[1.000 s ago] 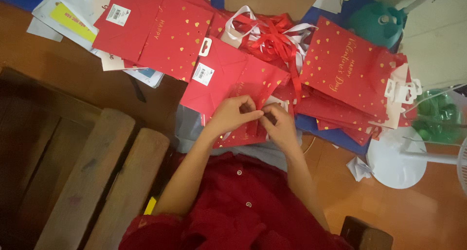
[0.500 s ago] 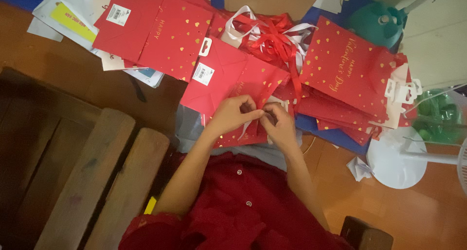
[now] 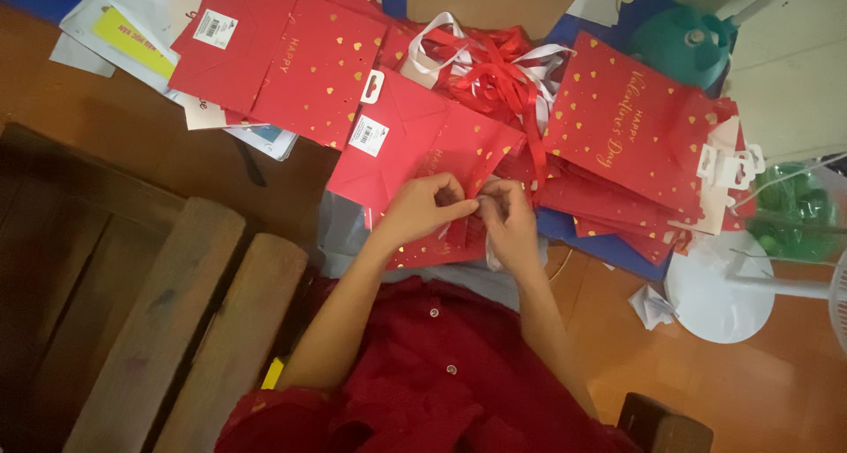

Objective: The person assembles red Valentine's Day gift bags by threading white ribbon handles through the bag's top slots and securing them with white plastic clips. The person handles multiple bags one at a time, repeating the threading and clipping steps for each bag.

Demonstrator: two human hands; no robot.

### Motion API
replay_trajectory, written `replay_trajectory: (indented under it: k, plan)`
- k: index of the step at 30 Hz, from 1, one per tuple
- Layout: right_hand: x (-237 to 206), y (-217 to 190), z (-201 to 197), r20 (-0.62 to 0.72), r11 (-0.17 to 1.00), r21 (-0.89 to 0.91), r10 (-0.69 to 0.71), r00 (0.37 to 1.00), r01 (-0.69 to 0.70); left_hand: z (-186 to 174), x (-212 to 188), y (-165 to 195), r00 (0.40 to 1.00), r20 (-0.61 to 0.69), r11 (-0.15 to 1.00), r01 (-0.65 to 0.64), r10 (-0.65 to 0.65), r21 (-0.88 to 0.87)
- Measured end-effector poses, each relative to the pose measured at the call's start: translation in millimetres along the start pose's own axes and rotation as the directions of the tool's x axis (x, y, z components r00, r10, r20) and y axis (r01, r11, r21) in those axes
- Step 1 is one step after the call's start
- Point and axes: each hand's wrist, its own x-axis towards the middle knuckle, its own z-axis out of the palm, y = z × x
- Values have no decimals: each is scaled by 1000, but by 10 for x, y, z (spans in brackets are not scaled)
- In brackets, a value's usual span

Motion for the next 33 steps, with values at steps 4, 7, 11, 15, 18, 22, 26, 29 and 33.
replay_trajectory:
  k: [4,7,11,15,18,22,26,29,33]
  plan:
    - [-4,-63,-18,101,999,-30,32,994,-29,13,10,-29,992,-38,993,-119,120,10]
    - [-6,-75,-11,102,999,-43,-1,995,5,10,14,-52,989,-35,990,-142,143,23]
    - [-9,-39,-14,90,985,-171,33,995,-17,-2,3,-26,992,-30,992,-118,119,52]
    - [1,17,-7,77,975,-222,39,996,-21,-32,-40,34,992,-7,991,-125,125,40]
    - [4,43,-10,62,964,-266,19,998,-2,-54,-74,52,998,53,999,-33,33,-9]
    - [-10,79,-2,23,990,-112,-86,996,88,-55,-48,15,984,56,985,-164,166,-47]
    - [-6,121,2,-60,993,-114,-30,998,23,-39,-12,-68,984,57,985,-171,172,-22]
    - [10,115,4,-34,999,-33,24,999,-25,-23,-6,-125,983,47,984,-174,176,-41]
    - [-5,9,-45,70,996,-93,-1,998,8,-37,6,-159,979,46,978,-198,201,-69]
